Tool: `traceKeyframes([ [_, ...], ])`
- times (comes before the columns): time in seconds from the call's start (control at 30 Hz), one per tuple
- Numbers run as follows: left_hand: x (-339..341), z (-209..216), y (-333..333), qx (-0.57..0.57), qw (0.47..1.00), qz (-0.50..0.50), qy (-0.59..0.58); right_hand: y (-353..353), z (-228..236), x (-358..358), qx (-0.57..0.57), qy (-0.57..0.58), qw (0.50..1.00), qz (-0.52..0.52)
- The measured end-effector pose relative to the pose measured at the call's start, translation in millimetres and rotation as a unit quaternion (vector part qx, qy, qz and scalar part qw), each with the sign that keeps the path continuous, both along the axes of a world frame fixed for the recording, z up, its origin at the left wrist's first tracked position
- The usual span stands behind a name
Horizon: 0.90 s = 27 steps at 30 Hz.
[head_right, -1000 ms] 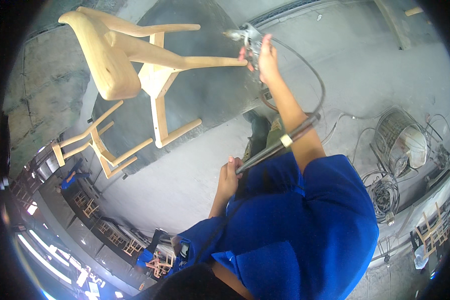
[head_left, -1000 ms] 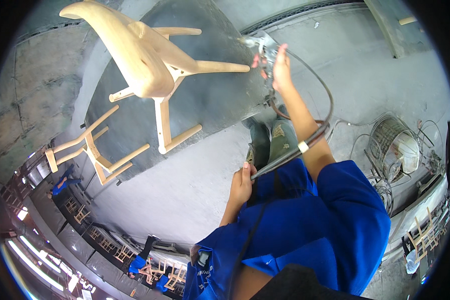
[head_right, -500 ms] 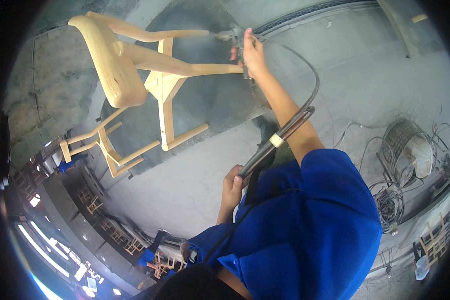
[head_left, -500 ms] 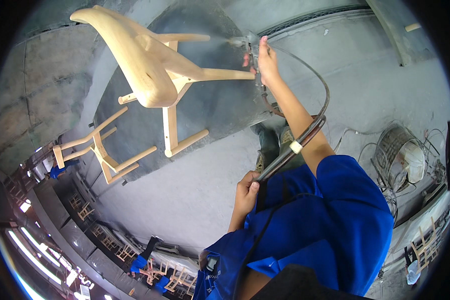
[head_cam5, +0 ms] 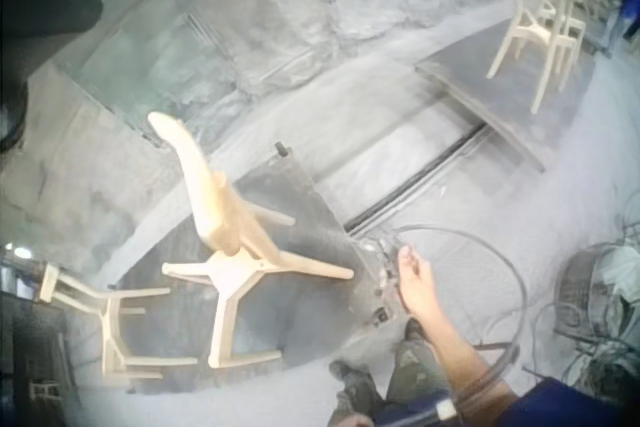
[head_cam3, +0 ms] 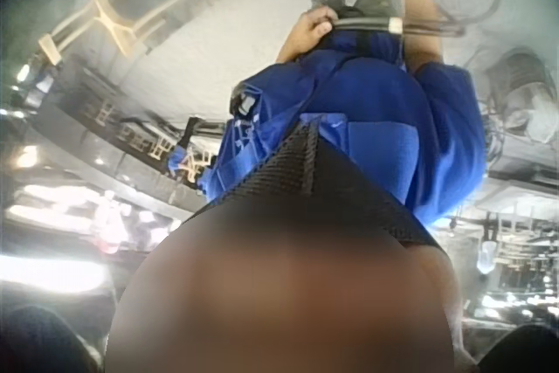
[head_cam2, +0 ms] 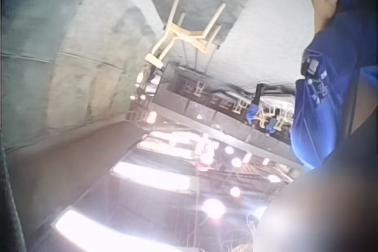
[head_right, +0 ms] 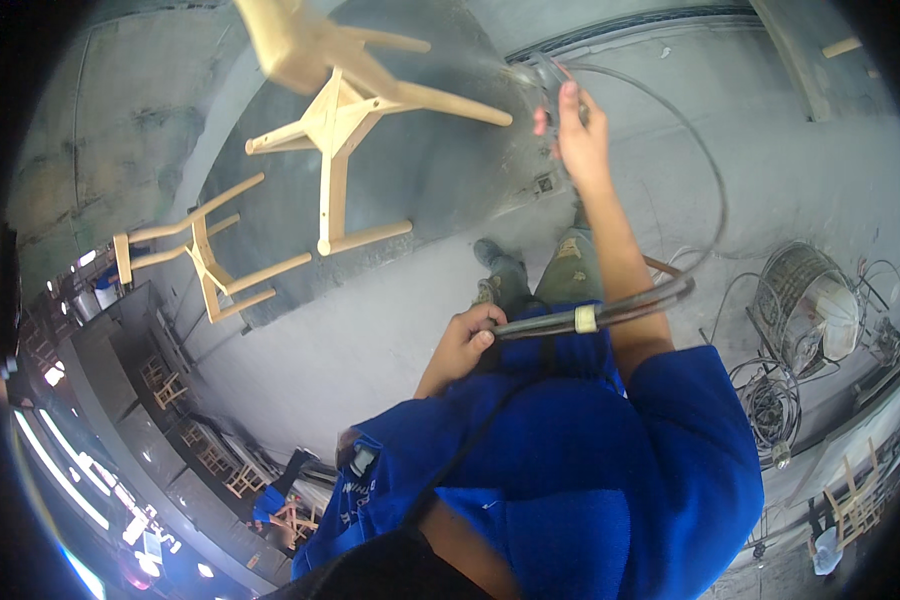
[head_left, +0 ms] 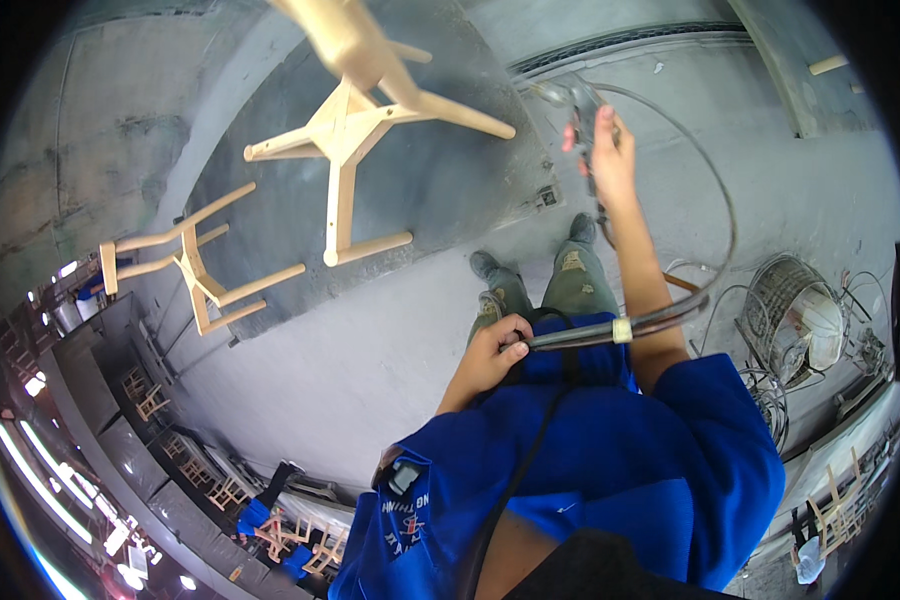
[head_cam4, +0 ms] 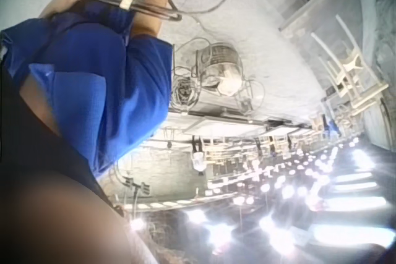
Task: The person uses a handheld spray gun to apply a light-colored finish to multiple wooden chair frames. They lift and rotate each chair to coat all sides, then place it back on the floor before moving to the next one.
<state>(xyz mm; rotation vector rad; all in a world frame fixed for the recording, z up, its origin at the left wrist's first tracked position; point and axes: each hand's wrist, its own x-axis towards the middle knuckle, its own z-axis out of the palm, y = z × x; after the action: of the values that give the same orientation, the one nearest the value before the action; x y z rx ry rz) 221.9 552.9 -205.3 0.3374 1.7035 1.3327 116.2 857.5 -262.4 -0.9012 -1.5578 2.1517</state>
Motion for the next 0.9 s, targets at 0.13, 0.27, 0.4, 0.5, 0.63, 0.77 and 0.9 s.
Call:
traceKeyframes([
  [0.13, -5, -16, -73, 0.026, 0.999, -0.035, -0.032, -59, -8, 38, 0.191, -0.013, 0.98, 0.056],
  [0.27, -7, -18, -149, -0.001, 0.997, -0.065, -0.031, -153, -7, 40, 0.186, 0.071, 0.973, 0.117],
  [0.4, -12, -19, -199, 0.009, 0.996, -0.072, -0.053, -225, 6, 46, 0.147, 0.104, 0.96, 0.216],
  [0.5, -19, -22, -222, 0.009, 0.994, -0.104, -0.045, -255, 15, 61, 0.046, 0.096, 0.953, 0.282],
  [0.63, -28, -30, -239, -0.006, 0.988, -0.147, -0.044, -303, -6, 77, -0.157, 0.06, 0.967, 0.191],
  [0.77, -27, -40, -253, -0.025, 0.99, -0.1, -0.091, -338, -77, 73, -0.235, -0.118, 0.956, 0.134],
  [0.9, -31, -61, -271, -0.047, 0.991, -0.04, -0.121, -353, -166, 58, -0.248, -0.213, 0.943, 0.053],
])
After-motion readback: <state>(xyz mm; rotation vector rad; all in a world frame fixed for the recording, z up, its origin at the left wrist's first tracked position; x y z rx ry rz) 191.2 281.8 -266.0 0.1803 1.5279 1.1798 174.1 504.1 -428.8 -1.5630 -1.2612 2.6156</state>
